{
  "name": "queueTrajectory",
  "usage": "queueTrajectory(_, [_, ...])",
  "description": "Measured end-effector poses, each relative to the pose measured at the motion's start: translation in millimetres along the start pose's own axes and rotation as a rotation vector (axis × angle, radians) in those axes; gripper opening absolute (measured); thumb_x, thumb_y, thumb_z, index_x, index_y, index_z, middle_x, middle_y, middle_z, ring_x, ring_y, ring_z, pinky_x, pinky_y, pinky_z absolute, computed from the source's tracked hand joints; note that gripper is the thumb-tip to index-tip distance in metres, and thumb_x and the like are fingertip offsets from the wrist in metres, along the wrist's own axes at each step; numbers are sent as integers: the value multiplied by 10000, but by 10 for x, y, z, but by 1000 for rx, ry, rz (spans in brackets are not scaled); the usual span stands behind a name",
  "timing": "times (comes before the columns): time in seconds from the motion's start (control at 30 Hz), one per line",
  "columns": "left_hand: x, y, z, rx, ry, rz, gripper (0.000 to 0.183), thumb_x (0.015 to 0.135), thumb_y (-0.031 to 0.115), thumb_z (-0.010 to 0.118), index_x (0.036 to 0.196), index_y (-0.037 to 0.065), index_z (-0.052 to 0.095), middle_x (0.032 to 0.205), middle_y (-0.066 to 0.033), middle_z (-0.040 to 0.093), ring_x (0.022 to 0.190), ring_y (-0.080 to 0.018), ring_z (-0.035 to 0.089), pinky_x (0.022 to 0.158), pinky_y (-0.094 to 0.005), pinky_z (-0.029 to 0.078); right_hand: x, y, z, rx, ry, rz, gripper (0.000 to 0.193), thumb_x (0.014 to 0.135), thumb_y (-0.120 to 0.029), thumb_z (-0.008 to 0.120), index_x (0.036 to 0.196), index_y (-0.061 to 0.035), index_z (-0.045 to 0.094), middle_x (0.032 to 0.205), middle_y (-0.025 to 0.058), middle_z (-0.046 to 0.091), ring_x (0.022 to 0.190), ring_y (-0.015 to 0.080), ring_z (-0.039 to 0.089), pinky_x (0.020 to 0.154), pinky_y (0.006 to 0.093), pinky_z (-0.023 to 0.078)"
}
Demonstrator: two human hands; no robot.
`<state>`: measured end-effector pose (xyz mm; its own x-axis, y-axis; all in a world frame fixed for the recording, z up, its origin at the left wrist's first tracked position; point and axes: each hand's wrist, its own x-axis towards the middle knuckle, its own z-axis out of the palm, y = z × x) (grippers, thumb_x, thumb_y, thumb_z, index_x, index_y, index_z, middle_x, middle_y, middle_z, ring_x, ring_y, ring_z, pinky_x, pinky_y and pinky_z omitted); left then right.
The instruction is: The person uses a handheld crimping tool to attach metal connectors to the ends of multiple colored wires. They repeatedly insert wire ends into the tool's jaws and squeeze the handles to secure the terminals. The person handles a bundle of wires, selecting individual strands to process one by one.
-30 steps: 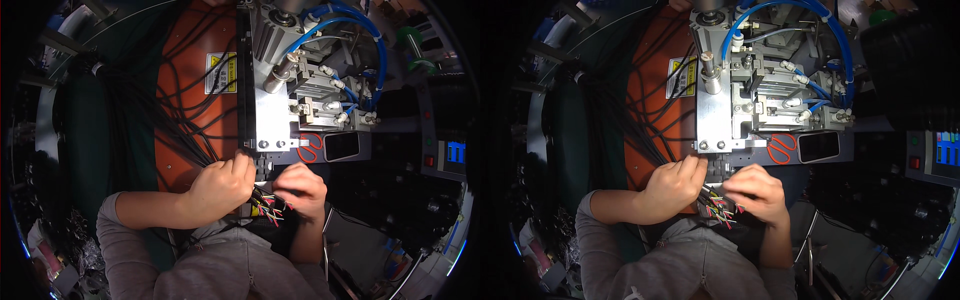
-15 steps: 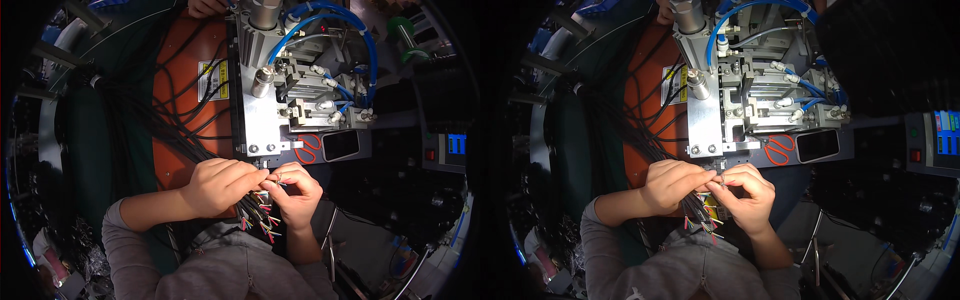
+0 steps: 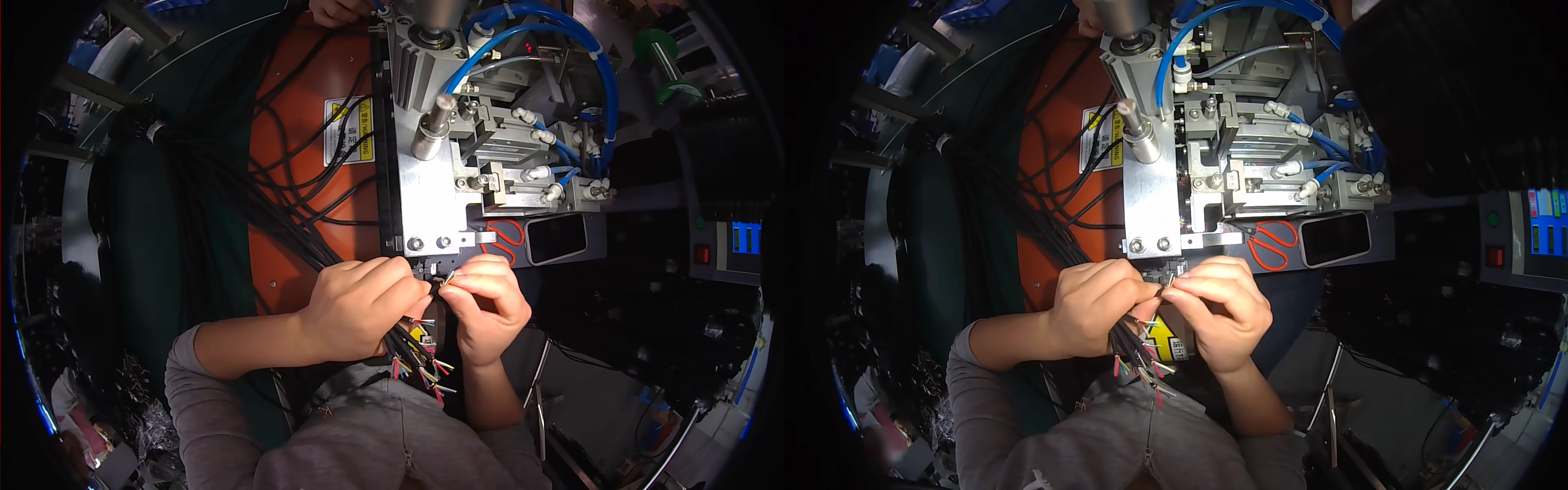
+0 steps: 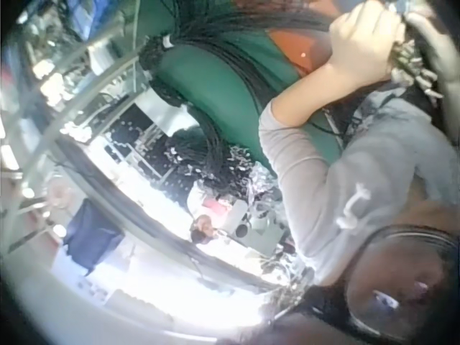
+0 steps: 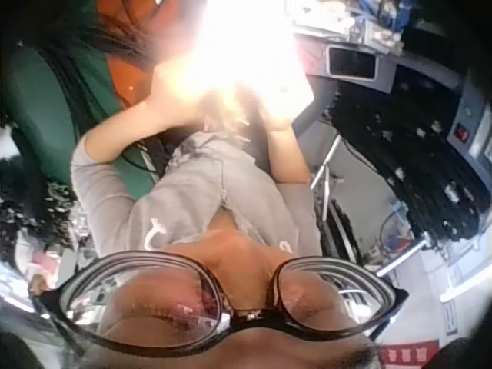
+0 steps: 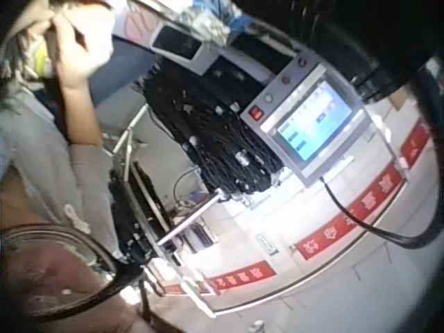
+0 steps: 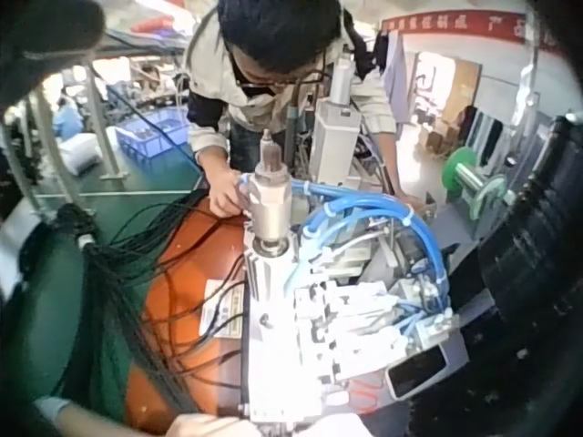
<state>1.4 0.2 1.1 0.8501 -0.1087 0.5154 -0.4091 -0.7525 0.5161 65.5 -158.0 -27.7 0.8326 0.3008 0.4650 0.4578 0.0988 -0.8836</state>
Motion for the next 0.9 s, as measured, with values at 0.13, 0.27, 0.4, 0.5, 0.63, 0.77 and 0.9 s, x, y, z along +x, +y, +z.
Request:
queueTrajectory(0.13, [-22,47,-43,137,-120,-13,106,758,156,637,774,84,561,743,-4,478,595,-123,521,470,-262,428,113,-158,-49,-385,-124,-193,206,613,-6,808,749,-41,657,711,56,604,677,206,572,607,301,458])
queueTrajectory(0.27, [8,68,-54,220,-150,57,120,737,168,635,809,88,580,759,15,477,644,-102,522,486,-235,425,217,-186,-223,-304,-353,79,176,653,-22,786,707,-24,618,703,59,600,661,195,557,603,301,440])
queueTrajectory(0.4, [-29,40,13,210,-133,61,146,730,163,635,851,83,613,753,20,473,642,-94,516,493,-223,424,262,-148,-346,-121,-503,342,151,713,-48,747,729,-3,604,711,65,590,681,184,548,637,289,432])
queueTrajectory(0.5, [-35,38,12,207,-106,61,173,728,155,635,881,75,632,754,19,478,643,-93,517,494,-219,423,230,-129,-348,-67,-491,368,144,721,-42,736,752,-1,602,731,66,587,695,177,545,649,284,431])
queueTrajectory(0.63, [-38,4,38,209,-61,92,218,727,144,632,920,45,644,737,13,477,618,-98,513,484,-221,417,174,-103,-284,-124,-397,276,143,725,-30,729,776,8,601,741,62,584,695,158,543,647,277,435])
queueTrajectory(0.77, [-56,41,25,276,-86,130,291,697,112,625,970,20,663,748,-8,542,591,-107,530,474,-225,410,109,-50,-314,-53,-318,375,99,746,-2,711,812,35,646,783,87,631,727,166,593,660,272,467])
queueTrajectory(0.9, [-95,37,59,320,-141,169,336,674,98,625,997,19,673,766,-17,583,592,-108,537,479,-222,410,84,-16,-291,-221,-310,312,77,761,-3,696,819,37,665,813,111,656,764,199,624,684,290,483])
